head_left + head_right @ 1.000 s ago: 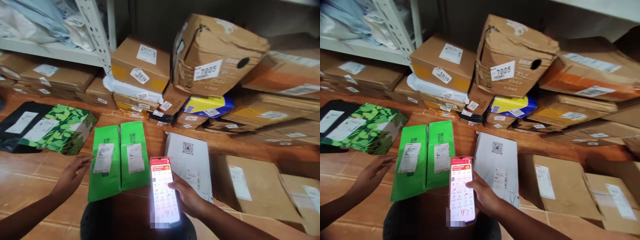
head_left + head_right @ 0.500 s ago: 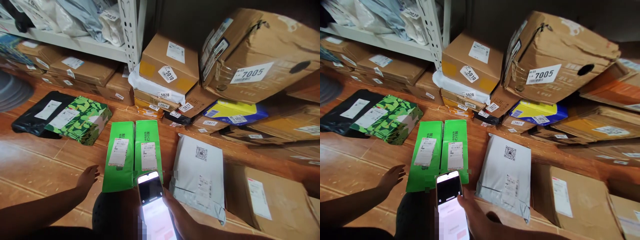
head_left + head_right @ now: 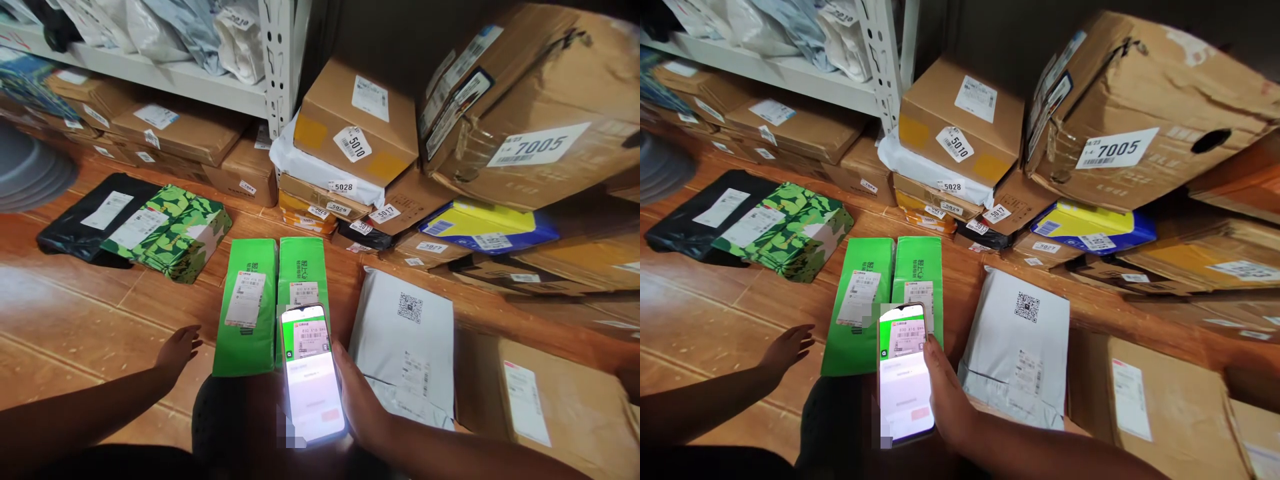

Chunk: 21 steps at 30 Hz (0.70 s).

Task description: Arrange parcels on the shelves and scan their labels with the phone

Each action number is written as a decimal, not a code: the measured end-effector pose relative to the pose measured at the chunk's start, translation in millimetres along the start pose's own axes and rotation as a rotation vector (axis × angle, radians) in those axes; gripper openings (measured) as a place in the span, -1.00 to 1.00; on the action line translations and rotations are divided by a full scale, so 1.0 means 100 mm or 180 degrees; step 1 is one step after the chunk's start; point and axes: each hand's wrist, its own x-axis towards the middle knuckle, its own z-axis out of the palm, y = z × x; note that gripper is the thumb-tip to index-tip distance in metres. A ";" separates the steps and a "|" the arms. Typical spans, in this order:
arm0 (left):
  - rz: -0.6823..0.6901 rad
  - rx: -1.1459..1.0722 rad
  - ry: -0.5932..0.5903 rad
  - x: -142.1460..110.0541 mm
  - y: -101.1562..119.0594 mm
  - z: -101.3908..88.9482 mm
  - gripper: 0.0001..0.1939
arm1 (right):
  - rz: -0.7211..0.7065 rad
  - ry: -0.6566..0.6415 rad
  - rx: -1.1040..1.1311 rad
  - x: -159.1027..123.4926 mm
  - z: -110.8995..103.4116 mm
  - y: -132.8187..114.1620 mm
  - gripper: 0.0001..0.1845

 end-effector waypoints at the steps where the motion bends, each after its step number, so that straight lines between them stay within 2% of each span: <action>1: 0.0000 -0.0003 0.0001 0.00 0.01 0.00 -0.88 | -0.0031 0.0005 0.0001 0.00 0.00 0.00 -0.23; 4: 0.0014 -0.0008 0.0011 -0.02 0.03 0.00 -0.87 | -0.0110 -0.0042 0.0003 0.01 0.00 0.01 -0.27; 16: 0.0010 0.0047 -0.0042 -0.03 0.03 0.00 -0.85 | 0.0080 -0.0099 0.0192 0.03 -0.03 0.03 -0.23; 21: 0.0066 0.0008 -0.0059 -0.01 0.03 0.01 -0.85 | 0.0308 0.0191 0.0347 0.06 -0.09 0.04 -0.21</action>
